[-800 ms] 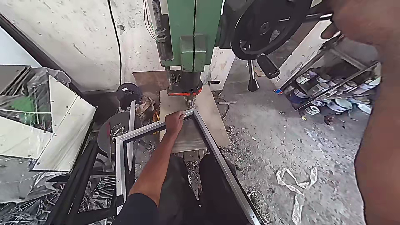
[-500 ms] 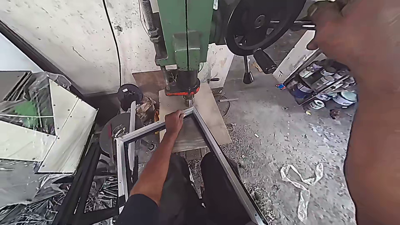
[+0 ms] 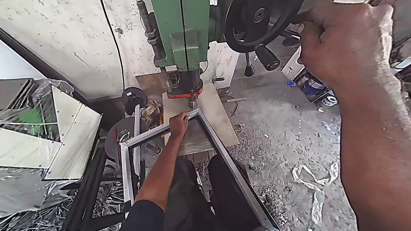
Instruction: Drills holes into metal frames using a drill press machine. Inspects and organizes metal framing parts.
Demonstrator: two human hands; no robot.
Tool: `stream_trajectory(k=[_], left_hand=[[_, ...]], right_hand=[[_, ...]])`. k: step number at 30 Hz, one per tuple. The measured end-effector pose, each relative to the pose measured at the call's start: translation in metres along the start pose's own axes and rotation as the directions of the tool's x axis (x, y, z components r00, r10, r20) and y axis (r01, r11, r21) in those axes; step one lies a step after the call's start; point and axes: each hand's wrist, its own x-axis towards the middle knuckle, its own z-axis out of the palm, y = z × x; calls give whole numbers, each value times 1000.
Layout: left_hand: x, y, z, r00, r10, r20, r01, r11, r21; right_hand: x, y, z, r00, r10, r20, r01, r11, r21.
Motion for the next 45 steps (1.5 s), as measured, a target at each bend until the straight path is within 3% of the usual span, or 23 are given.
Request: stream_trajectory(k=[9,16,21,24,28,40,45], left_hand=[[1,1,-2,1000,-17,13,17,1000,-16],[3,1,-1,999,-28,27,28,1000,9],[3,2,-2,999,-37,27,36,999,24],[2,0,2,1000,-14,-15,14,1000,12],[2,1,5,999,-45,-25,45,999,5],[6,1,18,991,-48,-124,56,996,63],[6,-1,20,987,-39,-154,47,998,52]], right_hand=[[-8,1,8,1000,-4,2,4,999,33],[-31,14,52,999,20,-25,-19,999,31],[-14,9,27,944,109,310,-57,984,-170],[0,2,24,877,173,449,-154,985,-79],[-3,17,34,904,122,410,-243,935,259],[-7,35,56,952,30,305,-129,942,311],[-10,33,58,951,37,308,-149,925,349]])
